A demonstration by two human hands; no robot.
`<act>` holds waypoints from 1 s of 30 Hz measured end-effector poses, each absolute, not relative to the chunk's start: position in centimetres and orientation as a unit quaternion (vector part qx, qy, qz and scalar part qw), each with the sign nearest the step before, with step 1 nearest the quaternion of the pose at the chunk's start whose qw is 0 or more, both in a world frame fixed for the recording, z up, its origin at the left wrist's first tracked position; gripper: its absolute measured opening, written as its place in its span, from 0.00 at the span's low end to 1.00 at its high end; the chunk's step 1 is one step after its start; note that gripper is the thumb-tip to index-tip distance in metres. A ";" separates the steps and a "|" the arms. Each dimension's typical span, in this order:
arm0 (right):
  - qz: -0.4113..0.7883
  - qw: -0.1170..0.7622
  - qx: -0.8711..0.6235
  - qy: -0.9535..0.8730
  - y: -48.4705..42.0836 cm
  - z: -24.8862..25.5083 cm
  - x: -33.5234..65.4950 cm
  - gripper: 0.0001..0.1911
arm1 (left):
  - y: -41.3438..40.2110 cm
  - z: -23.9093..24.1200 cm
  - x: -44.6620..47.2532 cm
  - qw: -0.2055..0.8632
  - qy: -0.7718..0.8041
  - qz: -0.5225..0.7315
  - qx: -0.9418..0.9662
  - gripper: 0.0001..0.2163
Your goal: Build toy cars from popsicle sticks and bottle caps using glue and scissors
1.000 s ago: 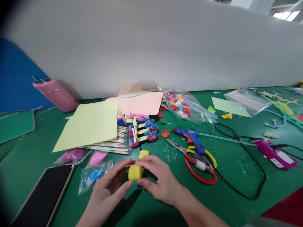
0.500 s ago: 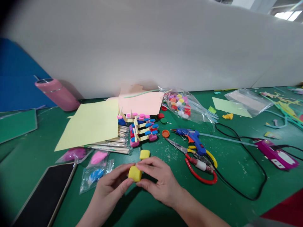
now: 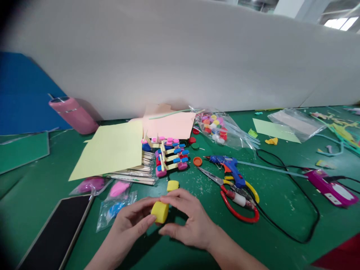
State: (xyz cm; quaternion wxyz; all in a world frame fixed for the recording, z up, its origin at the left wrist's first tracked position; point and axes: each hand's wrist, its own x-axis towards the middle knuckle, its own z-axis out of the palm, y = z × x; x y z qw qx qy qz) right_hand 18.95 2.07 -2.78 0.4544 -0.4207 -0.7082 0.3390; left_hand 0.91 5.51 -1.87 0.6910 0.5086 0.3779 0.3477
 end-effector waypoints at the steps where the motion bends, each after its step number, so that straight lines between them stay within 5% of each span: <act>1: 0.352 0.442 -0.421 -0.709 2.0 -2.6 19.1 0.31 | 5.5 -1.9 0.7 0.711 0.367 0.335 0.498 0.11; 4: 0.384 0.414 -0.415 -0.713 1.9 -2.1 19.3 0.34 | 5.4 -2.1 0.5 0.755 0.346 0.307 0.465 0.11; 10: 0.373 0.398 -0.415 -0.728 1.8 -2.0 18.6 0.20 | 4.8 -2.2 1.3 0.801 0.313 0.300 0.412 0.13; 30: 0.273 0.410 -0.441 -0.750 1.6 -2.4 17.2 0.15 | 3.8 -2.6 2.7 0.863 0.290 0.303 0.280 0.08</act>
